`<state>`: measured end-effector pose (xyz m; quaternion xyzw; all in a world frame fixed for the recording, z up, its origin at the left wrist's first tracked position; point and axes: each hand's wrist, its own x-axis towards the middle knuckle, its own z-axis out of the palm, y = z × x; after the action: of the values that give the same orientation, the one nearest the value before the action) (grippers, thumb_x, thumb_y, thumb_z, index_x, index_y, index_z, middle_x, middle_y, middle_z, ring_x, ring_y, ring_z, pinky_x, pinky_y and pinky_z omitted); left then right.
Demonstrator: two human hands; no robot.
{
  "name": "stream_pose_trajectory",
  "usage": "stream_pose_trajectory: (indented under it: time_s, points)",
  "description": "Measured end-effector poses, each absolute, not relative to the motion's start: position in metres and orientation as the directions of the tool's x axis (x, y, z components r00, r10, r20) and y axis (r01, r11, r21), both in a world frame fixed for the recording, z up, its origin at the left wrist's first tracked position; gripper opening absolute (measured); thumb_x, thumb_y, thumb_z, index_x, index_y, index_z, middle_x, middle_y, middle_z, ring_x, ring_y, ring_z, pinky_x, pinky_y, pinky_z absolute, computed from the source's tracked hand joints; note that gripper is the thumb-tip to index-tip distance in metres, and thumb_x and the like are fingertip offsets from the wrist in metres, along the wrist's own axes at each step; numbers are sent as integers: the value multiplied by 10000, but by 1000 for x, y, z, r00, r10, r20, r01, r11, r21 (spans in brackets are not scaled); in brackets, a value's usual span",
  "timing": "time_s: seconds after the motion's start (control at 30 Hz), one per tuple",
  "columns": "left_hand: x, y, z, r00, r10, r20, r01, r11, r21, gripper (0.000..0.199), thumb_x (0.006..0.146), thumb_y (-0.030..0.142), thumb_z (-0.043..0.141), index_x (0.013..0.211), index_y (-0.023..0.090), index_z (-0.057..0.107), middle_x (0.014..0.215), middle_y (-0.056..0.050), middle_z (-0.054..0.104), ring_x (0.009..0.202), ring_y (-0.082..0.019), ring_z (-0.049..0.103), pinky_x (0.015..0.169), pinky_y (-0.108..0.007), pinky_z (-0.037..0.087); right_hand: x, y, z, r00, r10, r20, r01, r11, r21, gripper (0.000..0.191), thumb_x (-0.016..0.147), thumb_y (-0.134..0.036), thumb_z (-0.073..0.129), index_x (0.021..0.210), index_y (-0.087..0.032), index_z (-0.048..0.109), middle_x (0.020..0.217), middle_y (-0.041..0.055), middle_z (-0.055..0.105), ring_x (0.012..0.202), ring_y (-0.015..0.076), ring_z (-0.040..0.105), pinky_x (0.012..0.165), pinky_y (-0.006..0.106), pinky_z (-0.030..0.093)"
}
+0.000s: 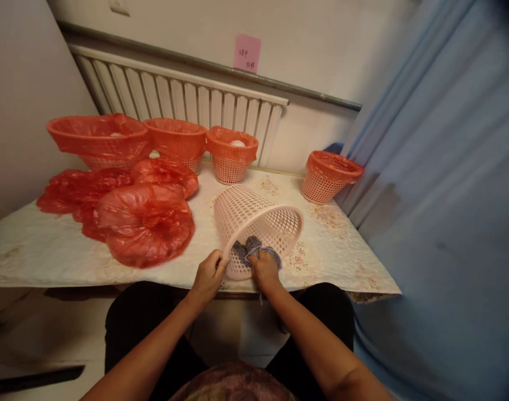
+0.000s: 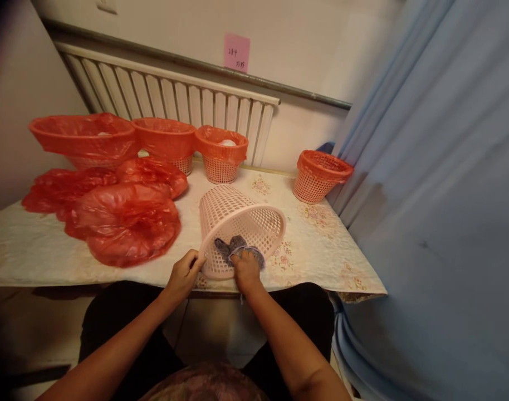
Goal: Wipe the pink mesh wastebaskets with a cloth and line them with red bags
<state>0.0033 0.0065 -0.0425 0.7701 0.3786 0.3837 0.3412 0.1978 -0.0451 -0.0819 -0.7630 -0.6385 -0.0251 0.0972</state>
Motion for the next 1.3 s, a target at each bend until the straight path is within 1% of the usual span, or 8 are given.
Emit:
stream_pose_trajectory:
  time_s: [0.2,0.33,0.47,0.7,0.83,1.07,1.2,1.3]
  points:
    - [16,-12,-80,415,867,275,341,-429,837,94,808,287,438,868,215,447,767,-11,567,704,-187,558,662,-312,447,168,-31,-83,326,927,189,843,-194,-501,371,809,-156,519,1150,-223,648,1026,72,651,935,187,582,871,298,432]
    - [14,-7,-78,418,863,285,339,-439,832,86,837,282,391,853,219,448,728,4,548,671,-179,545,644,-302,434,150,-29,-76,244,942,228,823,-77,-563,344,845,-212,505,1164,-242,630,1069,20,663,981,149,591,903,249,434]
    - [-1,12,-49,419,850,320,346,-475,809,103,849,294,428,776,223,441,676,36,484,637,-155,495,627,-270,387,152,-44,-77,112,950,292,897,30,-441,362,835,-234,551,1193,-257,600,1044,50,615,969,173,549,857,263,420]
    - [-10,29,-8,440,806,395,334,-555,762,108,833,302,494,786,205,500,653,48,489,605,-130,479,601,-240,360,201,-58,-86,104,979,177,992,-90,-85,287,900,-197,436,1066,-251,664,965,97,570,922,211,478,799,315,377]
    - [3,12,-34,357,871,339,312,-453,835,126,839,324,468,796,208,492,699,30,523,656,-145,508,639,-253,399,199,-55,-92,230,948,218,964,-191,-187,307,823,-174,529,1085,-263,662,991,86,589,944,213,499,836,318,380]
    - [18,-7,-84,398,877,268,295,-399,868,184,777,258,452,931,193,530,815,-18,630,780,-184,600,703,-293,476,165,-29,-87,406,891,204,674,-141,-725,337,755,-166,534,1051,-219,685,1015,33,693,946,171,613,885,282,444]
    - [9,1,-71,384,877,290,320,-421,849,76,809,276,459,777,214,488,648,37,528,615,-154,528,603,-259,426,144,-26,-76,337,900,275,681,-31,-731,343,780,-202,540,1100,-207,663,1059,40,678,988,164,604,919,273,438]
    - [-4,10,-46,358,868,344,355,-468,810,64,822,267,474,781,218,480,654,43,504,606,-145,506,609,-252,398,144,-39,-75,181,925,334,810,52,-584,370,785,-186,553,1144,-217,637,1044,67,633,984,182,567,897,295,431]
